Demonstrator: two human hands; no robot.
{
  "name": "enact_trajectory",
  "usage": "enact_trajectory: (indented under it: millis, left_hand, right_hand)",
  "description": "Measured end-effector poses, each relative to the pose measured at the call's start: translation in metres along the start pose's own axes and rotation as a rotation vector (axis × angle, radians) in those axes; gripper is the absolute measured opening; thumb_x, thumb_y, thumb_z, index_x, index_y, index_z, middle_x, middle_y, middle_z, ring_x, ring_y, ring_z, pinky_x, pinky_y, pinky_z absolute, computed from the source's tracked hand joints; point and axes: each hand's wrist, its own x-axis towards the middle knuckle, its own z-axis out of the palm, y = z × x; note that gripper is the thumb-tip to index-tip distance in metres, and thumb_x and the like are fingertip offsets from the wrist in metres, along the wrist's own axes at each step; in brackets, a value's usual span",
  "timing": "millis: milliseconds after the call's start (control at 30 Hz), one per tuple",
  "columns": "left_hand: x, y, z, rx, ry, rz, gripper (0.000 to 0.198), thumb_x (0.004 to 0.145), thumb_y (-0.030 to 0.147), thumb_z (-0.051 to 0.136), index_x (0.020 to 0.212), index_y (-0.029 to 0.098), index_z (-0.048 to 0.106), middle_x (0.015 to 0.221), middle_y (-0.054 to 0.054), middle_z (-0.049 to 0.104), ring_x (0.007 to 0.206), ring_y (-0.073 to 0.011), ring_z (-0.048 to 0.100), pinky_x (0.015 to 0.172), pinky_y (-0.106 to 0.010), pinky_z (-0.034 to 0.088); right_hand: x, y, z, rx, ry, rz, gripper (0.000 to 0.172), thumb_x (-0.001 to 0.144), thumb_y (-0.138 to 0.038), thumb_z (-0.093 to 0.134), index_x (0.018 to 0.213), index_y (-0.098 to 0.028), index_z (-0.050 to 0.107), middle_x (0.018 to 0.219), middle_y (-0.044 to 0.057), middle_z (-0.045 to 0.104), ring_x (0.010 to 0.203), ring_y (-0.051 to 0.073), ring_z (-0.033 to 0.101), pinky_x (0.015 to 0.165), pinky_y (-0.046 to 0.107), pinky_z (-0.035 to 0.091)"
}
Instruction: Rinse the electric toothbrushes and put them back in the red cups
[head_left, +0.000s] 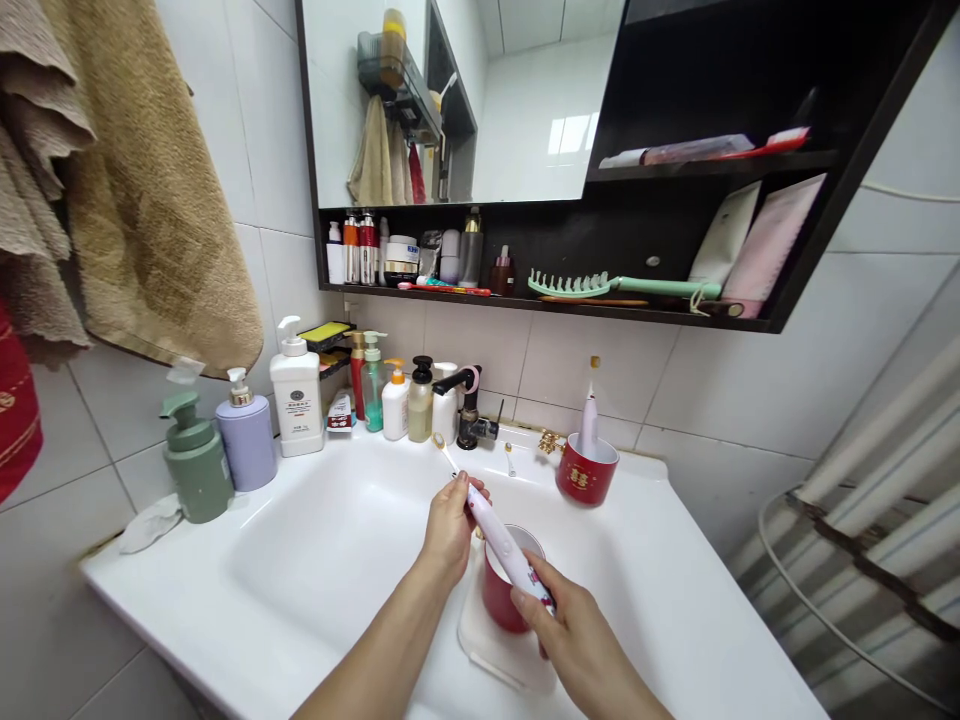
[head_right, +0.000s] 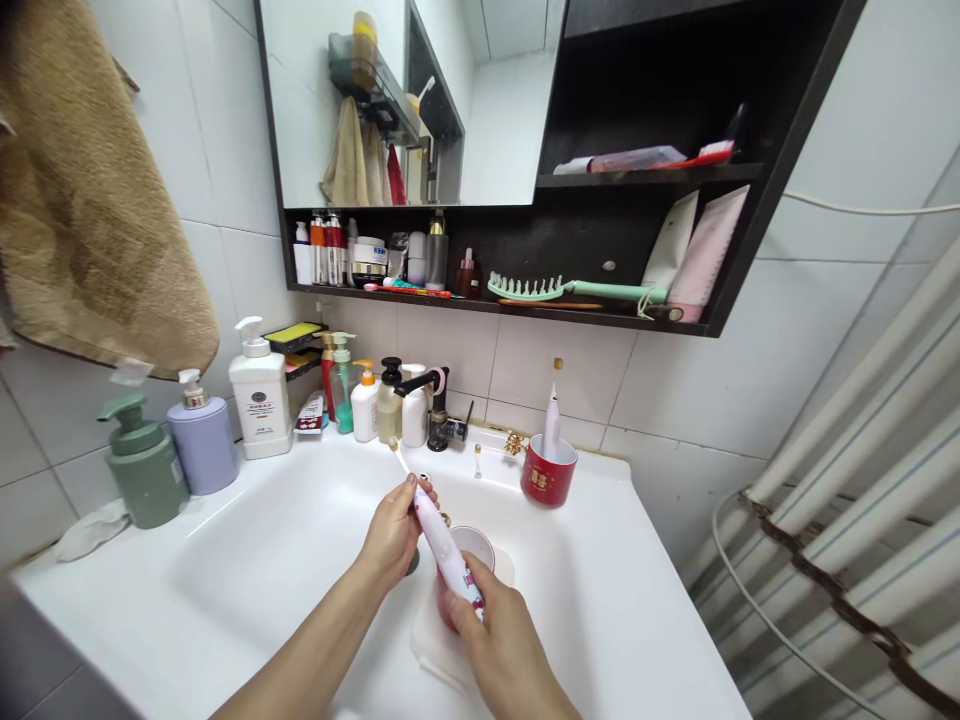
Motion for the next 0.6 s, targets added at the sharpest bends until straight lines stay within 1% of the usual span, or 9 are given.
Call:
enact_trajectory:
  millis: [100,133,167,233,267,300,433,533,600]
  left_hand:
    - [0.0015,-0.0003,-0.001,-0.001,-0.036,-0.001,0.026,0.058,0.037,0.052,0.06,0.012,0.045,0.051,0.002,0.048,0.049,-0.0078,0.045,0.05,-0.022,0.034]
    - [0.0017,-0.0006,-0.001,-0.002,-0.042,-0.005,0.026,0.058,0.037,0.052,0.06,0.012,0.045,0.051,0.002,0.048,0.049,-0.008,0.046,0.051,-0.022,0.035]
    - [0.0019,-0.0009,-0.0009,0.002,-0.043,-0.012,0.026,0.058,0.037,0.052,0.061,0.012,0.046,0.051,0.002,0.048,0.05,-0.0083,0.046,0.051,-0.022,0.035]
    - [0.0021,-0.0016,-0.0004,0.014,-0.034,-0.027,0.026,0.057,0.037,0.053,0.062,0.012,0.046,0.051,0.001,0.049,0.05,-0.0093,0.047,0.05,-0.023,0.035]
    - [0.002,-0.0019,0.0,0.017,-0.03,-0.033,0.026,0.057,0.037,0.053,0.062,0.012,0.046,0.051,0.001,0.049,0.05,-0.0095,0.047,0.05,-0.023,0.035]
    - [0.0019,-0.0019,0.0003,0.015,-0.03,-0.037,0.026,0.057,0.037,0.053,0.062,0.012,0.046,0.051,0.001,0.049,0.05,-0.0095,0.047,0.05,-0.023,0.035]
    - [0.0013,0.0003,0.0009,-0.013,-0.072,-0.053,0.024,0.057,0.036,0.054,0.059,0.013,0.046,0.051,0.001,0.048,0.05,-0.0089,0.046,0.054,-0.025,0.037]
    - [0.002,0.0029,0.0003,-0.02,-0.089,-0.063,0.024,0.057,0.035,0.054,0.058,0.013,0.046,0.051,0.001,0.048,0.05,-0.0088,0.046,0.054,-0.025,0.037]
    - [0.0022,0.0035,0.0004,-0.033,-0.086,-0.072,0.023,0.057,0.034,0.054,0.059,0.013,0.046,0.052,0.001,0.048,0.051,-0.0089,0.046,0.055,-0.025,0.037]
  right_hand:
    - [-0.0007,-0.0017,0.0032,0.104,-0.111,0.058,0.034,0.07,-0.034,0.036,0.1,-0.02,0.044,0.051,-0.006,0.036,0.036,0.006,0.033,0.036,0.019,0.027]
    - [-0.0007,-0.0013,0.0037,0.117,-0.117,0.061,0.034,0.07,-0.034,0.036,0.1,-0.02,0.044,0.051,-0.006,0.036,0.036,0.006,0.033,0.036,0.018,0.027]
    - [-0.0006,-0.0005,0.0039,0.113,-0.093,0.051,0.033,0.069,-0.033,0.037,0.099,-0.02,0.044,0.051,-0.006,0.037,0.037,0.006,0.034,0.037,0.018,0.028]
    - [-0.0001,0.0015,0.0035,0.078,-0.006,0.011,0.031,0.067,-0.03,0.041,0.097,-0.021,0.045,0.053,-0.006,0.039,0.042,0.007,0.036,0.041,0.018,0.031]
    - [0.0001,0.0022,0.0031,0.07,0.014,0.003,0.03,0.067,-0.03,0.042,0.096,-0.021,0.046,0.053,-0.006,0.04,0.043,0.007,0.036,0.042,0.018,0.031]
    - [0.0003,0.0023,0.0027,0.081,0.002,0.01,0.029,0.067,-0.03,0.041,0.094,-0.021,0.046,0.053,-0.006,0.04,0.042,0.007,0.036,0.041,0.018,0.031]
    - [-0.0004,-0.0022,0.0017,0.238,-0.174,0.09,0.026,0.07,-0.033,0.035,0.089,-0.017,0.046,0.052,-0.006,0.038,0.033,0.005,0.033,0.032,0.017,0.025]
    - [-0.0014,-0.0055,0.001,0.267,-0.184,0.119,0.025,0.07,-0.034,0.037,0.084,-0.016,0.047,0.05,-0.006,0.038,0.031,0.003,0.031,0.031,0.016,0.024]
    - [-0.0013,-0.0047,0.0007,0.239,-0.156,0.111,0.025,0.069,-0.032,0.038,0.086,-0.016,0.047,0.049,-0.007,0.038,0.032,0.003,0.031,0.032,0.016,0.024]
